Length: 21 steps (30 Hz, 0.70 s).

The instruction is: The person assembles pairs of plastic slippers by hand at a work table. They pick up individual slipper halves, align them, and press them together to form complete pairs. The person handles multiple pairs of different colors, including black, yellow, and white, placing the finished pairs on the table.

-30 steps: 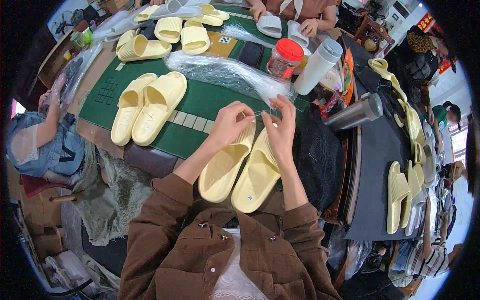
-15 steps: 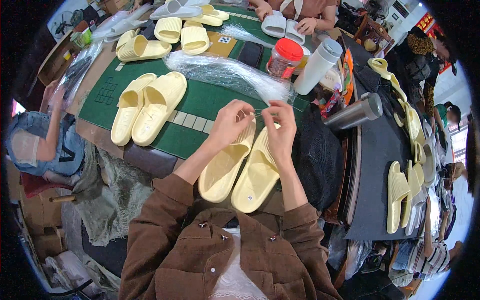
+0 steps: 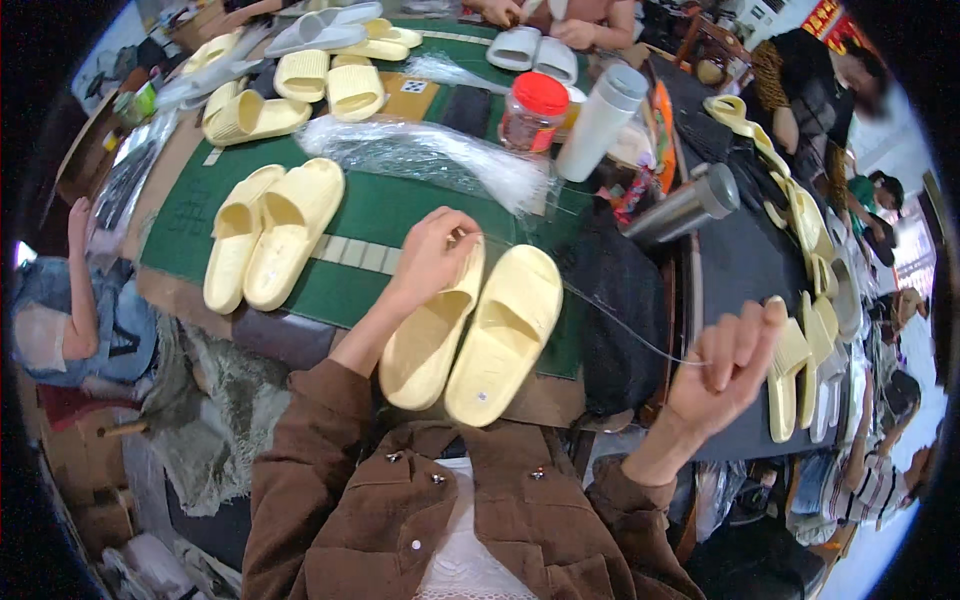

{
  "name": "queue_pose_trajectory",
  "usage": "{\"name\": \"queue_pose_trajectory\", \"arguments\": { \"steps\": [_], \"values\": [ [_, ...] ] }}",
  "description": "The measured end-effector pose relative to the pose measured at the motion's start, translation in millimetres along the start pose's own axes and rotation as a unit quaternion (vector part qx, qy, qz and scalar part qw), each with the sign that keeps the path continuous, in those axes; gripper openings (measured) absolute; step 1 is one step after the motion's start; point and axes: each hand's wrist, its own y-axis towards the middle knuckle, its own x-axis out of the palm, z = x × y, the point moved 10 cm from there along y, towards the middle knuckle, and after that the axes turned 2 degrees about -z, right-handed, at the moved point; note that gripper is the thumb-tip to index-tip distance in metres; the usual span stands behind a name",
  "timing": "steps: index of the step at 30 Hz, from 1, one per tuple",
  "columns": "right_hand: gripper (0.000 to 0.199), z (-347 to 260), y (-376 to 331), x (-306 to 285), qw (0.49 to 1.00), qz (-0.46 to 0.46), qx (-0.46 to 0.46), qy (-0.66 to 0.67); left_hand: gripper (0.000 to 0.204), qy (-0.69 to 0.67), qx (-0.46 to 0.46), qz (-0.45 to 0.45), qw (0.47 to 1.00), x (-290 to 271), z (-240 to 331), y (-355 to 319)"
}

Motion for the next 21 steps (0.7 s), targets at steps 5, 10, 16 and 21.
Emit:
{"name": "queue_pose_trajectory", "arguments": {
  "steps": [5,10,16,21],
  "values": [
    [0.023,-125,0,-77,0.873,0.116,-0.173,-0.441,0.01,0.009,0.019,-0.003,1.0,3,4,0],
    [0.032,-210,22,-223,0.653,0.214,-0.045,-0.725,0.009,0.022,0.031,-0.009,0.999,4,10,-2],
    [0.038,-282,43,-309,0.393,0.189,0.009,-0.9,0.008,0.039,0.032,-0.023,0.998,15,6,1],
    [0.048,-270,69,-266,0.354,0.154,-0.022,-0.922,0.007,0.05,0.024,-0.016,0.998,7,9,-2]
  ]
}}
